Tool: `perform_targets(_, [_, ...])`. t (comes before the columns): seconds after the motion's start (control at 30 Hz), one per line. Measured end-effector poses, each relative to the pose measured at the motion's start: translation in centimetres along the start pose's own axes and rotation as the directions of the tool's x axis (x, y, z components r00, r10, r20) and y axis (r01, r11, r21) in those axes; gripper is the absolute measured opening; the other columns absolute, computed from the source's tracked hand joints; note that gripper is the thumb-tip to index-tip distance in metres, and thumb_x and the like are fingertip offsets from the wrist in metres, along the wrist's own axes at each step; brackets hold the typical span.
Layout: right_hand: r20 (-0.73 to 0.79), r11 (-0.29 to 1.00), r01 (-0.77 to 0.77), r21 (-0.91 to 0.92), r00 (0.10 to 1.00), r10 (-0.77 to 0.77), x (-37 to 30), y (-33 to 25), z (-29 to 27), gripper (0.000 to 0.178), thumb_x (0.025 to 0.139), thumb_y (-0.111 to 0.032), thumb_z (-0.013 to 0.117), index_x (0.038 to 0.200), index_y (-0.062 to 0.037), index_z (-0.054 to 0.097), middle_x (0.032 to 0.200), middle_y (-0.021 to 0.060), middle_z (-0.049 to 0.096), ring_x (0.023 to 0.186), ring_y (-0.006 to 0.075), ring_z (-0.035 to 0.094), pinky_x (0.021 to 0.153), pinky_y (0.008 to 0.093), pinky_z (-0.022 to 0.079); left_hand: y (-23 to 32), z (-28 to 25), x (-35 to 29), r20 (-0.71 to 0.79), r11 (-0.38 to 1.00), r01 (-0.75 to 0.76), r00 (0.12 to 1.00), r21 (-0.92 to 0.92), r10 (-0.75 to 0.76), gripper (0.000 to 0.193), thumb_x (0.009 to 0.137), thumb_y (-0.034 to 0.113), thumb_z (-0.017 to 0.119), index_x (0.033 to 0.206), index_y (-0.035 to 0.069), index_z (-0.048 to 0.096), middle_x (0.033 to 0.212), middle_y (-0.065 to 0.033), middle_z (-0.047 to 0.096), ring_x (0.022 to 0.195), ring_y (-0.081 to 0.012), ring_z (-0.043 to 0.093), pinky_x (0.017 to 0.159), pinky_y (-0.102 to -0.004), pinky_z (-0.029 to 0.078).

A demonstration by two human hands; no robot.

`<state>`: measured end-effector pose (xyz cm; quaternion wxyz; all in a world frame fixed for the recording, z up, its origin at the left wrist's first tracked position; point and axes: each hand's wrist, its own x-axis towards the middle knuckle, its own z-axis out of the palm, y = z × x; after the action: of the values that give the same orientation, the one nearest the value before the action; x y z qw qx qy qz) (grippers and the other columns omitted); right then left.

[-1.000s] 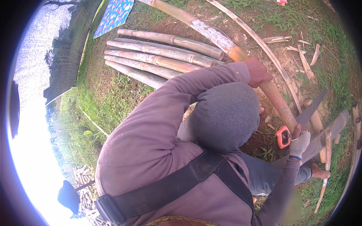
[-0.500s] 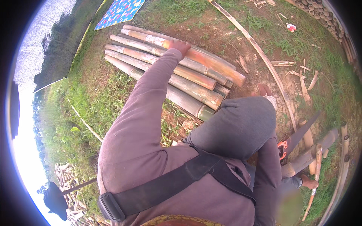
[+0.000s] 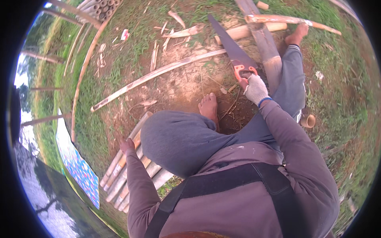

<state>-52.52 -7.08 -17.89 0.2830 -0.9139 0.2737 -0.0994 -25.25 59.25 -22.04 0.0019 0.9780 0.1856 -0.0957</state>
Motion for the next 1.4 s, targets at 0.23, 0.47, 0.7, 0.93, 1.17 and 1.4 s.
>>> perform_targets(0.23, [0.069,0.997,-0.071,0.036,0.995,0.069,0.8,0.6,2.4,0.031,0.098,-0.034,0.073,0.103,-0.0037,0.077,0.089,0.0234,0.076,0.087,0.0432,0.074,0.079,0.0500,0.057,30.0,-8.3,-1.9,-0.132,0.270,-0.883,0.342,-0.385,0.930,0.056,0.092,0.026,0.079,0.144,0.012,0.064,0.142,-0.0197,0.070,0.122,-0.0408,0.070,0.105,-0.0450,0.057])
perform_targets(0.47, [0.196,0.922,-0.192,0.336,0.972,0.131,0.7,2.1,2.0,0.036,0.100,-0.034,0.073,0.118,-0.0033,0.077,0.096,0.0228,0.078,0.097,0.0406,0.077,0.085,0.0496,0.059,61.7,-15.4,-21.8,0.271,-0.079,-0.997,-0.078,-0.009,0.959,0.071,0.092,0.042,0.080,0.152,0.016,0.055,0.144,-0.0172,0.067,0.131,-0.0399,0.065,0.109,-0.0530,0.053])
perform_targets(0.7, [0.266,0.876,-0.254,0.410,0.952,0.152,0.9,2.2,0.2,0.042,0.099,-0.039,0.073,0.116,-0.0011,0.077,0.095,0.0259,0.077,0.096,0.0420,0.076,0.087,0.0500,0.058,77.1,-6.0,-29.6,0.047,-0.067,-0.998,-0.066,0.009,0.997,0.079,0.092,0.050,0.081,0.155,0.013,0.049,0.141,-0.0217,0.067,0.128,-0.0426,0.066,0.107,-0.0545,0.052])
perform_targets(0.93, [0.216,0.847,-0.273,0.456,0.957,0.193,2.5,3.2,-2.3,0.040,0.100,-0.038,0.071,0.112,-0.0003,0.078,0.091,0.0252,0.076,0.093,0.0410,0.076,0.083,0.0481,0.057,72.1,-13.5,-24.4,0.105,-0.129,-0.987,-0.118,0.101,0.987,0.070,0.093,0.049,0.080,0.147,0.010,0.056,0.120,-0.0201,0.075,0.114,-0.0407,0.072,0.100,-0.0541,0.053])
perform_targets(1.17, [0.119,0.796,-0.278,0.538,0.960,0.254,2.8,4.0,-2.1,0.039,0.100,-0.038,0.069,0.119,-0.0052,0.079,0.095,0.0250,0.077,0.091,0.0393,0.077,0.081,0.0469,0.058,46.9,-28.9,-5.5,-0.018,0.086,-0.924,0.085,0.372,0.996,0.074,0.083,0.024,0.089,0.148,0.014,0.054,0.134,-0.0127,0.072,0.126,-0.0342,0.066,0.121,-0.0538,0.035])
perform_targets(1.4, [0.115,0.884,-0.223,0.411,0.975,0.193,2.2,1.9,-0.4,0.034,0.099,-0.031,0.073,0.118,-0.0021,0.077,0.104,0.0239,0.077,0.093,0.0367,0.077,0.084,0.0453,0.059,19.8,-29.2,10.7,-0.311,0.735,-0.310,0.757,0.603,0.574,0.086,0.087,0.015,0.086,0.162,0.022,0.043,0.161,-0.0113,0.054,0.148,-0.0313,0.051,0.130,-0.0567,0.029])
